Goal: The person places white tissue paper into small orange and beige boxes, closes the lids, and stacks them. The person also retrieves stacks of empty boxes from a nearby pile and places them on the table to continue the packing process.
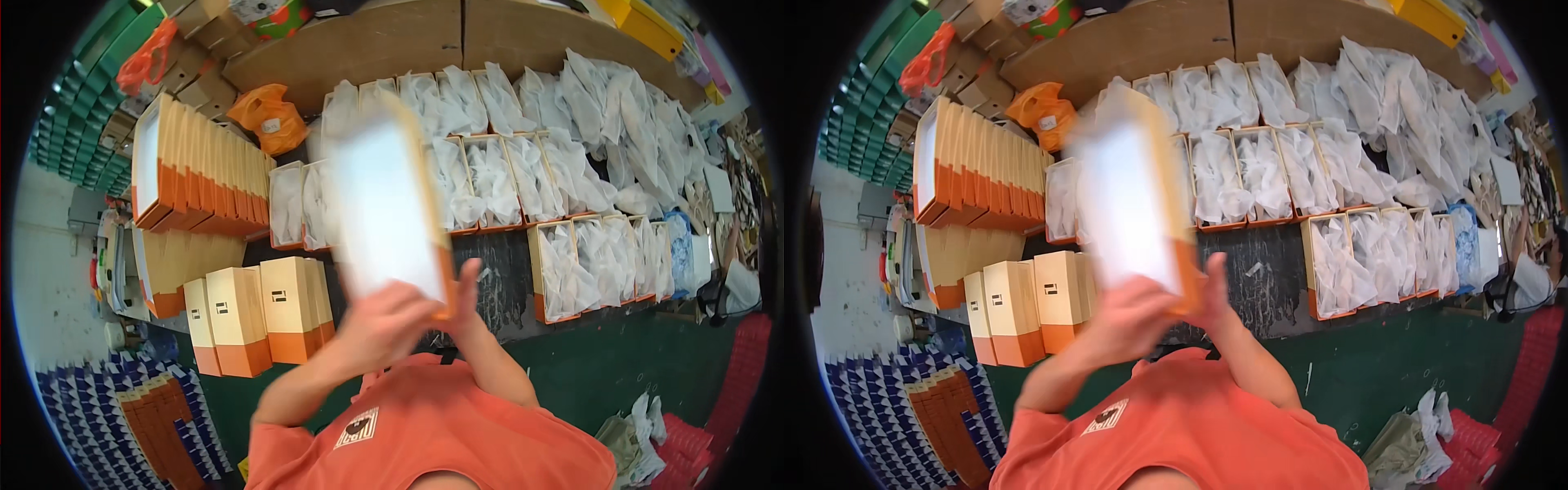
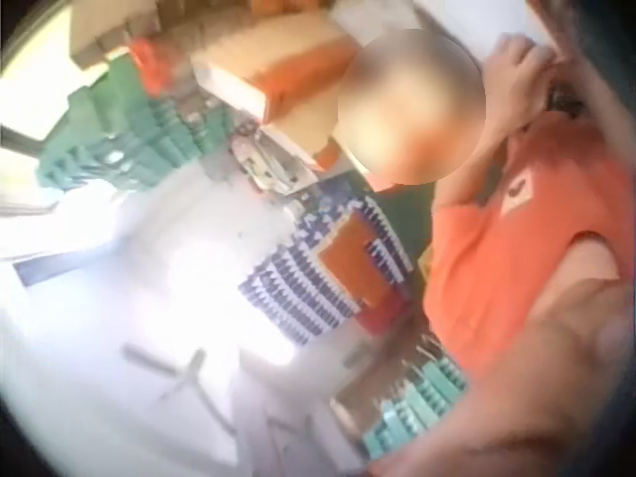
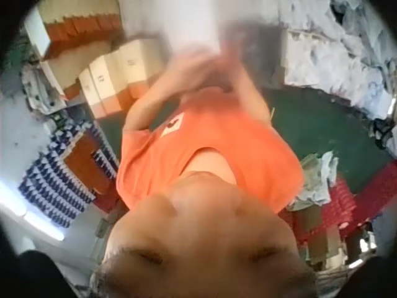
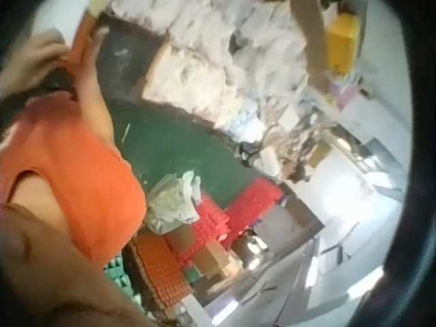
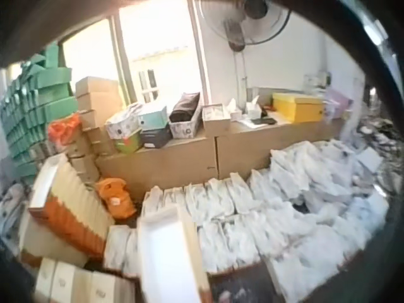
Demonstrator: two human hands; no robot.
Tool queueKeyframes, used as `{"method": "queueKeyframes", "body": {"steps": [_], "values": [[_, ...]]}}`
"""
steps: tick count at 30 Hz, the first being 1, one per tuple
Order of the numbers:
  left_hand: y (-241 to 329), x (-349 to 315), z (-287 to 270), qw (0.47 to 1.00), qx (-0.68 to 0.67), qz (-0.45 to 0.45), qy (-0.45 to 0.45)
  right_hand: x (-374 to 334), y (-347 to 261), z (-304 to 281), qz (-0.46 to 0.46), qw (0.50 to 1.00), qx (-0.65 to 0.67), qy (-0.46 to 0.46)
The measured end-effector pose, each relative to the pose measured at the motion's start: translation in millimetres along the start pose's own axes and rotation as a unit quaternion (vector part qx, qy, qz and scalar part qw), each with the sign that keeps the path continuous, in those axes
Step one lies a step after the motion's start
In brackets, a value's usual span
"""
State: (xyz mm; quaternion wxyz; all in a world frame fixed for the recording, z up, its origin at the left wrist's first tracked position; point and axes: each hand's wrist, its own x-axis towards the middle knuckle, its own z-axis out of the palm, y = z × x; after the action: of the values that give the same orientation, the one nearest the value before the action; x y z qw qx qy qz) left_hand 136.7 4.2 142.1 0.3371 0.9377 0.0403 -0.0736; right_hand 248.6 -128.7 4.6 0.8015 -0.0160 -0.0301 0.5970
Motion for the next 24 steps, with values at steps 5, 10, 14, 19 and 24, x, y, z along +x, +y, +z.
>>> {"method": "queueKeyframes", "body": {"steps": [5,10,14,19,24], "values": [[-73.9,92.8,120.1,0.964,-0.070,0.208,0.148,-88.2,-45.1,-74.6,-0.149,0.961,-0.063,0.223],[-282.3,159.5,142.2,0.904,-0.060,-0.350,0.237,-147.4,-50.8,-114.6,-0.125,0.881,-0.324,0.320],[-287.1,129.9,195.9,0.933,-0.113,-0.198,0.277,-123.8,-29.0,-106.8,-0.186,0.758,-0.479,0.402],[-197.8,52.8,218.0,0.808,-0.426,-0.397,0.091,-122.4,50.1,-139.4,-0.114,0.430,-0.817,0.367],[-269.4,95.8,164.0,0.929,-0.003,-0.136,0.344,-171.7,109.8,-153.8,-0.054,0.221,-0.917,0.329]]}}
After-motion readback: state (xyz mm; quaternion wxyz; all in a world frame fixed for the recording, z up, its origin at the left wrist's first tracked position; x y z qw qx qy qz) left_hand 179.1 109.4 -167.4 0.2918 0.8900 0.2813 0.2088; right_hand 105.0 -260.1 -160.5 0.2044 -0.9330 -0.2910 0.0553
